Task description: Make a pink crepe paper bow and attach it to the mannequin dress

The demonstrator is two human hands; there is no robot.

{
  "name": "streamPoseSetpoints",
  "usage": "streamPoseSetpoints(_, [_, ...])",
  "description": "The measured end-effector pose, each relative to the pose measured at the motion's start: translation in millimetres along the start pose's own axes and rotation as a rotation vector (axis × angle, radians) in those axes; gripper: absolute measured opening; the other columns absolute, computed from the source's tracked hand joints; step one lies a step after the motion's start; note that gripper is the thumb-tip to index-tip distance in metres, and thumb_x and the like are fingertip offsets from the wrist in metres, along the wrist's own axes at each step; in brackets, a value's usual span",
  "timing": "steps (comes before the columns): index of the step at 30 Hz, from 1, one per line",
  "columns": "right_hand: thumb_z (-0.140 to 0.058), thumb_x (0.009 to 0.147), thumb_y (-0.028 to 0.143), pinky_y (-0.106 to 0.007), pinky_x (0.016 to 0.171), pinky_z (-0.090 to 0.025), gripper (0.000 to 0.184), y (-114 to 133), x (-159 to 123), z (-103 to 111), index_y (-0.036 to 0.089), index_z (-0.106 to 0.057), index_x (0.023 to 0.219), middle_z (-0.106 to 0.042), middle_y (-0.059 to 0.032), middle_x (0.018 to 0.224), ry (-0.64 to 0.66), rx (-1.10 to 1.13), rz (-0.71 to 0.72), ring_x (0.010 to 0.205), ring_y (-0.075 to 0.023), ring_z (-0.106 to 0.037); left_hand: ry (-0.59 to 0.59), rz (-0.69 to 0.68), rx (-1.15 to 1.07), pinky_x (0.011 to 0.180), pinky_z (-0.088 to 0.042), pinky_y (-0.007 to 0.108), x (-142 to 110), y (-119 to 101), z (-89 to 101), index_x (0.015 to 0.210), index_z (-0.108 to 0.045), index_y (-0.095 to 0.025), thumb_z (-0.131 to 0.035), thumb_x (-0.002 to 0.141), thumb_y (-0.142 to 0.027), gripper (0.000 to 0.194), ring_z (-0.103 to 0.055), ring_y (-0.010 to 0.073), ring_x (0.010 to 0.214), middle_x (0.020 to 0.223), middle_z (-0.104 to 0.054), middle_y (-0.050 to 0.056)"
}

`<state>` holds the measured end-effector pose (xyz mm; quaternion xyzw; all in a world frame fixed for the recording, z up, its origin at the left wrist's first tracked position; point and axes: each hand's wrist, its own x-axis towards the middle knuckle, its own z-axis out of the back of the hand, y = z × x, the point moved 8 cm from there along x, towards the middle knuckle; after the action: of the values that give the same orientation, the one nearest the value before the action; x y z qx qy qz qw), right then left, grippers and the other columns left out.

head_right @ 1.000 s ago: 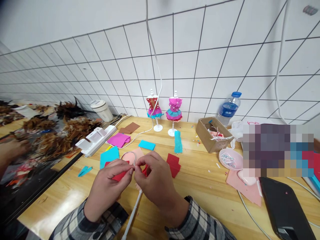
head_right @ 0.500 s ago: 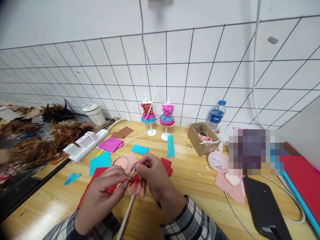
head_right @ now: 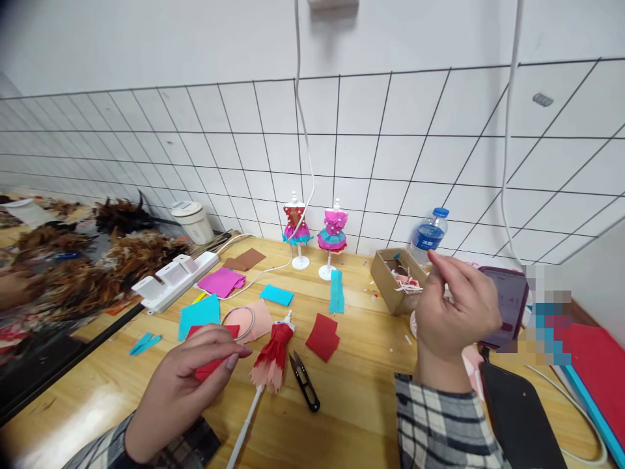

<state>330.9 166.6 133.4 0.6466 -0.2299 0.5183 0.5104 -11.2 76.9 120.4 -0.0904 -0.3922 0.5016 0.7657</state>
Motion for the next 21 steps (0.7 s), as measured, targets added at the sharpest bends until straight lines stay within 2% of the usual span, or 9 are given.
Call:
streamPoseSetpoints(3, [-0.053, 0.084, 0.02, -0.042, 0.077, -0.046, 0.029, -53, -11, -37, 0.018, -0.076, 0.101, -0.071, -0.0097, 0.085, 0.377, -0.239, 0.009, 0.083, -0.0258, -0.063, -0.001, -0.004, 0.008, 0.066, -0.051, 0.026, 1, -2, 1.8, 0.084, -0.073, -0.021, -0.056, 0.082, -0.012, 0.02, -0.064, 0.0153, 0.072, 0.074, -0.07, 0.003])
streamPoseSetpoints(5, [-0.053, 0.082, 0.02, -0.038, 0.065, -0.042, 0.03, -87, -28, -55, 0.02, -0.077, 0.101, -0.07, -0.0103, 0.078, 0.642, -0.372, -0.094, 0.072, -0.0252, -0.059, -0.002, -0.008, 0.01, 0.066, -0.052, 0.026, 1, -3, 1.9, 0.084, -0.073, -0.021, -0.055, 0.083, -0.012, 0.02, -0.064, 0.0156, 0.072, 0.073, -0.07, 0.003])
streamPoseSetpoints(7, [-0.054, 0.084, 0.025, -0.036, 0.058, -0.037, 0.03, -104, -33, -54, 0.022, -0.077, 0.103, -0.067, -0.0107, 0.072, 0.681, -0.435, -0.167, 0.063, -0.0244, -0.055, -0.004, -0.014, 0.013, 0.066, -0.052, 0.026, 1, -4, 1.4, 0.085, -0.073, -0.021, -0.055, 0.084, -0.012, 0.02, -0.064, 0.0158, 0.072, 0.074, -0.07, 0.003])
streamPoseSetpoints(10, [-0.059, 0.084, 0.037, -0.036, 0.057, -0.033, 0.031, -102, -19, -35, 0.021, -0.077, 0.103, -0.064, -0.0106, 0.066, 0.534, -0.481, -0.26, 0.06, -0.0244, -0.051, -0.004, -0.019, 0.016, 0.067, -0.051, 0.026, 1, -5, -0.5, 0.087, -0.072, -0.021, -0.056, 0.084, -0.012, 0.019, -0.063, 0.0155, 0.072, 0.074, -0.069, 0.003])
streamPoseSetpoints(13, [-0.064, 0.08, 0.039, -0.037, 0.061, -0.036, 0.032, -69, -3, -23, 0.019, -0.077, 0.101, -0.066, -0.0093, 0.07, 0.392, -0.332, -0.274, 0.061, -0.0218, -0.051, -0.005, -0.021, 0.022, 0.067, -0.05, 0.026, 0, -6, -2.3, 0.088, -0.072, -0.022, -0.056, 0.084, -0.011, 0.019, -0.062, 0.0153, 0.073, 0.074, -0.068, 0.002])
streamPoseSetpoints(15, [-0.062, 0.083, 0.041, -0.034, 0.061, -0.04, 0.033, -36, -3, -25, 0.019, -0.076, 0.101, -0.067, -0.0066, 0.075, 0.384, -0.072, -0.31, 0.058, -0.0179, -0.051, -0.008, -0.029, 0.029, 0.068, -0.05, 0.027, 0, -7, -2.9, 0.089, -0.072, -0.022, -0.055, 0.084, -0.01, 0.02, -0.062, 0.0154, 0.075, 0.075, -0.067, 0.003])
streamPoseSetpoints(16, [-0.063, 0.082, 0.042, -0.032, 0.06, -0.041, 0.03, -15, -8, -32, 0.02, -0.076, 0.097, -0.069, -0.0058, 0.078, 0.461, 0.09, -0.334, 0.06, -0.0174, -0.053, -0.009, -0.032, 0.032, 0.068, -0.05, 0.027, -1, -8, -3.0, 0.09, -0.071, -0.022, -0.055, 0.084, -0.01, 0.021, -0.062, 0.0154, 0.075, 0.076, -0.067, 0.003])
streamPoseSetpoints(18, [-0.066, 0.081, 0.038, -0.03, 0.059, -0.044, 0.018, 43, -28, -50, 0.022, -0.075, 0.084, -0.07, -0.005, 0.08, 0.719, 0.429, -0.294, 0.065, -0.0179, -0.058, -0.01, -0.036, 0.032, 0.068, -0.049, 0.027, -1, -8, -2.7, 0.093, -0.071, -0.023, -0.055, 0.084, -0.009, 0.023, -0.061, 0.0152, 0.075, 0.076, -0.067, 0.002])
streamPoseSetpoints(21, [-0.067, 0.082, 0.029, -0.033, 0.071, -0.049, 0.009, 125, -61, -55, 0.026, -0.076, 0.083, -0.07, -0.0039, 0.081, 0.97, 0.751, -0.171, 0.078, -0.019, -0.062, -0.016, -0.04, 0.031, 0.069, -0.049, 0.026, -1, -10, -0.8, 0.094, -0.07, -0.023, -0.055, 0.084, -0.008, 0.023, -0.06, 0.0149, 0.076, 0.076, -0.066, 0.002])
